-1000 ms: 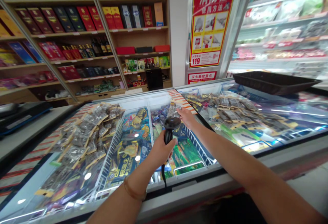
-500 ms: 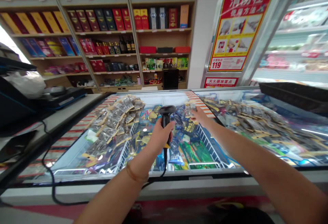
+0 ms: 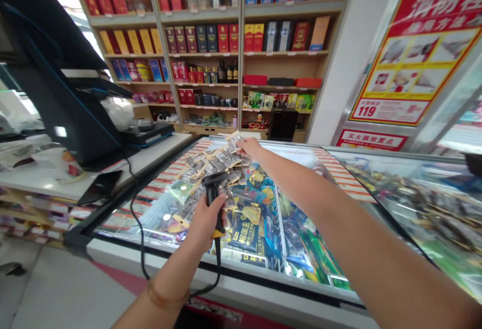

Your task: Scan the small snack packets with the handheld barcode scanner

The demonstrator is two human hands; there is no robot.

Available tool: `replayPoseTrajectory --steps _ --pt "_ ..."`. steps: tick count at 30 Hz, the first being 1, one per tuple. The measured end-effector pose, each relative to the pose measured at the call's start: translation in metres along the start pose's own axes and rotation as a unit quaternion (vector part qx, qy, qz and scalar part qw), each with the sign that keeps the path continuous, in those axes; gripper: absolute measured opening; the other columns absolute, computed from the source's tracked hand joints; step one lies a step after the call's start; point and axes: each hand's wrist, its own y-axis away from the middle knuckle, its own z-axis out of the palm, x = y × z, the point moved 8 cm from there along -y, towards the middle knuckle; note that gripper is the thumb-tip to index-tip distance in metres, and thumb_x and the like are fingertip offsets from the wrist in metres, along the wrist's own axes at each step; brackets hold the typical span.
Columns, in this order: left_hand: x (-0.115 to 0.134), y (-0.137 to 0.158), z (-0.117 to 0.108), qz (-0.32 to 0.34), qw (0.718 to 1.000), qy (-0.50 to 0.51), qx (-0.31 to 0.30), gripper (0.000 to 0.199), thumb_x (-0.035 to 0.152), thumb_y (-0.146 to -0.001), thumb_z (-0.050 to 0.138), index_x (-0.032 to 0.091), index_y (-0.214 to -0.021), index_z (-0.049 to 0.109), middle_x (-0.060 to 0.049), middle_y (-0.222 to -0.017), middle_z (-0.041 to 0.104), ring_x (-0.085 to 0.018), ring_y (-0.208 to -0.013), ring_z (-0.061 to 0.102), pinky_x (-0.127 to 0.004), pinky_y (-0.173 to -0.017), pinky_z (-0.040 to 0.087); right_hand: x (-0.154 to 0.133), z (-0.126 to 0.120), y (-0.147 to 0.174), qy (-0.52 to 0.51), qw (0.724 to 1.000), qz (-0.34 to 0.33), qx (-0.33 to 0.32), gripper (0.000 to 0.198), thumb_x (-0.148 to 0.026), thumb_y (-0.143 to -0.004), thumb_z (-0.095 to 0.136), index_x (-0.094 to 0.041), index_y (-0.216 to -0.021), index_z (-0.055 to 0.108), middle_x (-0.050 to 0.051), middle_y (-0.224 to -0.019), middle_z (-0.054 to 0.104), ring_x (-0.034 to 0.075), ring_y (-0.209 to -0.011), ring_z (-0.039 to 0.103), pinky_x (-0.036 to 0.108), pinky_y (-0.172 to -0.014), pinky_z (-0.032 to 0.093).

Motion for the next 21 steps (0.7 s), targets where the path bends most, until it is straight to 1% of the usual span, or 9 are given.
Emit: replayPoseTrajectory --steps 3,5,8,10,12,15,17,21 --pt "0.002 0.003 -0.007 0.008 1.0 -0.002 -0.006 0.046 0.049 -0.068 0.078 0.021 -0.089 0.048 0.008 -0.062 0.055 -0.007 -0.041 0.047 -0.021 -0.039 0.036 0.002 0.033 -0.016 -0.005 1.0 0.013 -0.004 0.017 -0.015 -0.078 0.078 -0.017 -0.078 0.062 -0.001 -0.056 0.061 0.013 -0.053 0.063 0.022 -0.049 0.049" --pt "0.0 0.003 -0.008 -0.002 1.0 -0.003 -0.006 0.045 0.049 -0.069 0.077 0.022 -0.087 0.046 0.008 -0.06 0.054 -0.008 -0.041 0.047 -0.021 -0.04 0.036 0.006 0.044 -0.021 -0.018 1.0 0.013 -0.001 0.019 -0.01 -0.077 0.077 -0.017 -0.08 0.061 -0.002 -0.057 0.06 0.014 -0.055 0.064 0.024 -0.052 0.052" --pt "-0.005 0.001 -0.003 -0.013 1.0 -0.001 -0.009 0.046 0.05 -0.067 0.077 0.022 -0.087 0.046 0.008 -0.059 0.054 -0.007 -0.041 0.046 -0.021 -0.04 0.036 0.01 0.041 -0.021 -0.044 0.999 -0.008 0.007 0.025 -0.006 -0.074 0.078 -0.017 -0.086 0.06 -0.002 -0.065 0.06 0.014 -0.06 0.068 0.025 -0.057 0.057" --pt "-0.007 0.0 0.005 -0.009 1.0 -0.001 -0.017 0.046 0.049 -0.068 0.077 0.022 -0.089 0.047 0.008 -0.061 0.055 -0.007 -0.041 0.047 -0.021 -0.04 0.036 0.011 0.027 -0.016 -0.056 0.998 -0.026 0.014 0.027 -0.006 -0.075 0.078 -0.018 -0.091 0.06 -0.002 -0.072 0.061 0.014 -0.064 0.069 0.026 -0.059 0.058" --pt "-0.01 0.0 0.016 -0.012 0.999 -0.007 -0.029 0.045 0.049 -0.069 0.076 0.022 -0.089 0.047 0.008 -0.06 0.054 -0.007 -0.04 0.047 -0.021 -0.04 0.036 0.012 0.004 -0.006 -0.056 0.998 -0.036 0.024 0.028 -0.008 -0.076 0.078 -0.018 -0.095 0.06 0.0 -0.078 0.063 0.014 -0.064 0.07 0.027 -0.061 0.06" --pt "-0.016 0.002 0.043 -0.018 0.998 -0.012 -0.053 0.044 0.049 -0.069 0.076 0.022 -0.087 0.046 0.008 -0.06 0.053 -0.007 -0.04 0.046 -0.021 -0.04 0.037 0.019 -0.05 0.017 -0.039 0.997 -0.042 0.052 0.024 -0.01 -0.079 0.075 -0.019 -0.097 0.062 0.001 -0.083 0.065 0.013 -0.063 0.07 0.029 -0.062 0.061" --pt "-0.019 0.004 0.065 -0.013 0.997 -0.007 -0.07 0.043 0.046 -0.069 0.076 0.022 -0.088 0.046 0.009 -0.06 0.053 -0.007 -0.041 0.046 -0.021 -0.04 0.037 0.028 -0.096 0.039 -0.021 0.995 -0.044 0.081 0.017 -0.011 -0.08 0.072 -0.018 -0.093 0.062 0.002 -0.084 0.066 0.012 -0.062 0.069 0.029 -0.063 0.06" --pt "-0.031 0.012 0.12 -0.02 0.993 -0.006 -0.115 0.04 0.043 -0.069 0.075 0.022 -0.089 0.048 0.009 -0.06 0.052 -0.007 -0.04 0.045 -0.021 -0.039 0.037 0.051 -0.201 0.097 0.029 0.985 -0.043 0.163 0.011 -0.014 -0.078 0.071 -0.018 -0.085 0.064 0.002 -0.083 0.067 0.013 -0.062 0.068 0.029 -0.061 0.058"
